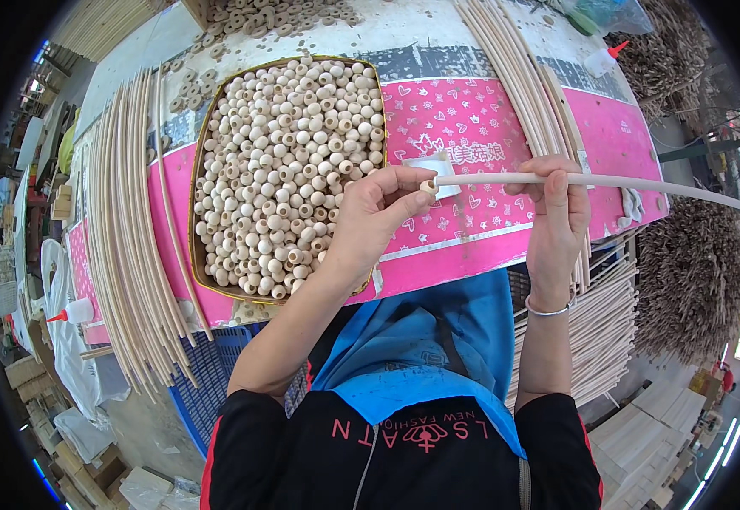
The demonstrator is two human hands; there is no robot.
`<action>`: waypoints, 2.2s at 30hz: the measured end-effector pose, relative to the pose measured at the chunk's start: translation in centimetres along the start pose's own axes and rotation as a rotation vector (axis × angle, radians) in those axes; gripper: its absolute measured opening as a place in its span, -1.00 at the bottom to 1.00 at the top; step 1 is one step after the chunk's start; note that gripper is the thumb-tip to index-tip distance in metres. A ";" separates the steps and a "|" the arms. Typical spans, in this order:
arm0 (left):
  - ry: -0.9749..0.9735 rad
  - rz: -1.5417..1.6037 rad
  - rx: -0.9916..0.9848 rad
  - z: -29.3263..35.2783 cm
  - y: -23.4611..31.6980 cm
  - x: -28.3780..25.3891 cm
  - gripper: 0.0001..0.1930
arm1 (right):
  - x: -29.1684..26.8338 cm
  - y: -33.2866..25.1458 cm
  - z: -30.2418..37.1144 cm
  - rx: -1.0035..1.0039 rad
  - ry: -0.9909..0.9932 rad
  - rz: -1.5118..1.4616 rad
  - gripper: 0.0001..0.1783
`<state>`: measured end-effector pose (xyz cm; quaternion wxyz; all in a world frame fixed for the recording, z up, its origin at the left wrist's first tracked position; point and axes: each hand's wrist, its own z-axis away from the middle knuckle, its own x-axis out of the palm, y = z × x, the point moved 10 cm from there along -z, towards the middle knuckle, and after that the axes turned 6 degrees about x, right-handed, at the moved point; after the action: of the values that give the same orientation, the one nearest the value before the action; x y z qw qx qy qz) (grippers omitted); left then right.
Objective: Assembling wooden parts by attaching wooden beads to the ends of long wooden rods using small pieces of adhesive tape.
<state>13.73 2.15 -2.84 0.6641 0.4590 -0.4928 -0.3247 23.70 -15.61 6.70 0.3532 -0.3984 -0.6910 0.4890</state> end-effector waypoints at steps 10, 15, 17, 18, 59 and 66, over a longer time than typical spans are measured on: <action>-0.002 0.001 -0.014 0.4 -0.1 0.2 -0.72 | 0.4 -0.1 0.5 -0.051 -0.083 0.040 -0.72; 0.046 -0.018 0.039 0.7 0.1 0.0 -0.75 | 0.7 -1.5 0.8 -0.156 -0.139 0.191 -0.72; 0.040 -0.138 0.127 0.8 1.0 0.2 -0.77 | 0.9 -1.8 1.1 -0.191 -0.158 0.256 -0.72; 0.046 -0.270 0.181 0.9 1.7 0.2 -0.78 | 0.8 -1.7 1.2 -0.173 -0.155 0.253 -0.72; 0.052 -0.040 0.246 -4.9 6.3 0.5 -0.57 | -15.1 5.7 21.5 0.364 0.141 0.621 -0.84; -0.275 0.272 0.211 -5.8 6.6 9.7 -0.38 | -15.7 8.1 25.8 0.474 0.282 0.233 -0.70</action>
<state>22.02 -2.32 6.20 0.5767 0.4064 -0.6674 -0.2384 9.54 -38.17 -9.63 0.4703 -0.4455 -0.4512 0.6138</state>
